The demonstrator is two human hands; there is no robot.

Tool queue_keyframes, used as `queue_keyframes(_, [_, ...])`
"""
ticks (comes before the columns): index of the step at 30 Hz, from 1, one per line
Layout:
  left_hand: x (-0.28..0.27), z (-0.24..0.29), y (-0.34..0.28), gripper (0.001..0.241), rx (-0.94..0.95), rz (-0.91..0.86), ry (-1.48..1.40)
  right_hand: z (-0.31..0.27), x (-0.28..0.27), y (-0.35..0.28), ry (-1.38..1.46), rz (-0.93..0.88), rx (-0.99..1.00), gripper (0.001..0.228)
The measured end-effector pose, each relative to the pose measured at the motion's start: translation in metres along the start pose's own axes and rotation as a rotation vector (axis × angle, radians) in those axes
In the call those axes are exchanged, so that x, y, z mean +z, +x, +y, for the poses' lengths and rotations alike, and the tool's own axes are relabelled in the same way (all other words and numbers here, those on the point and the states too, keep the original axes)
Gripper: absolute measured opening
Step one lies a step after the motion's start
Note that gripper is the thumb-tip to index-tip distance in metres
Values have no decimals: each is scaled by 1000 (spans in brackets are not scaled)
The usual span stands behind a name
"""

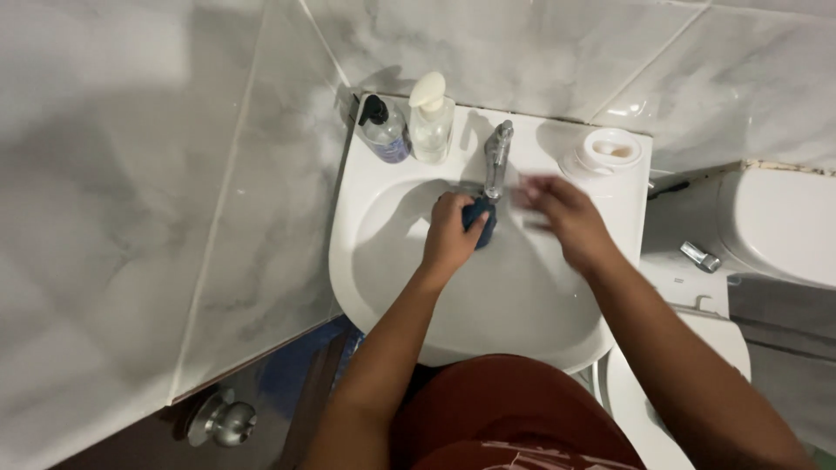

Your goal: The person cleans a bathroom by wiping the toilet tank and seat with a blue cloth. They move several potted plants from the tank to the seat, wipe the surfaces, rinse the cloth in the sink, and then return the plants to the tank.

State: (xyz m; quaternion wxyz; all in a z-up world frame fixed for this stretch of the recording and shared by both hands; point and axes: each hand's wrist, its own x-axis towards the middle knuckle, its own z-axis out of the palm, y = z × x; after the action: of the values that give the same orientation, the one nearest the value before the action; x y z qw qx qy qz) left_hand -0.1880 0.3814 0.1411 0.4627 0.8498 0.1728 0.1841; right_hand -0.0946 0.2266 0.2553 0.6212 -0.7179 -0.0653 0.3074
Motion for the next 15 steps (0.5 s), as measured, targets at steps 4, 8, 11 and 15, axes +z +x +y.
queue_keyframes(4, [-3,7,-24,28,98,138,70,53,7,-22,169,-64,489,67])
queue_keyframes(8, [20,16,-48,29,188,121,38,142,9,20,481,-198,703,100])
queue_keyframes(11, [19,36,-62,24,263,-15,15,262,-8,61,756,-150,710,79])
queue_keyframes(15, [35,13,-68,24,180,-60,-159,148,22,10,804,-149,697,54])
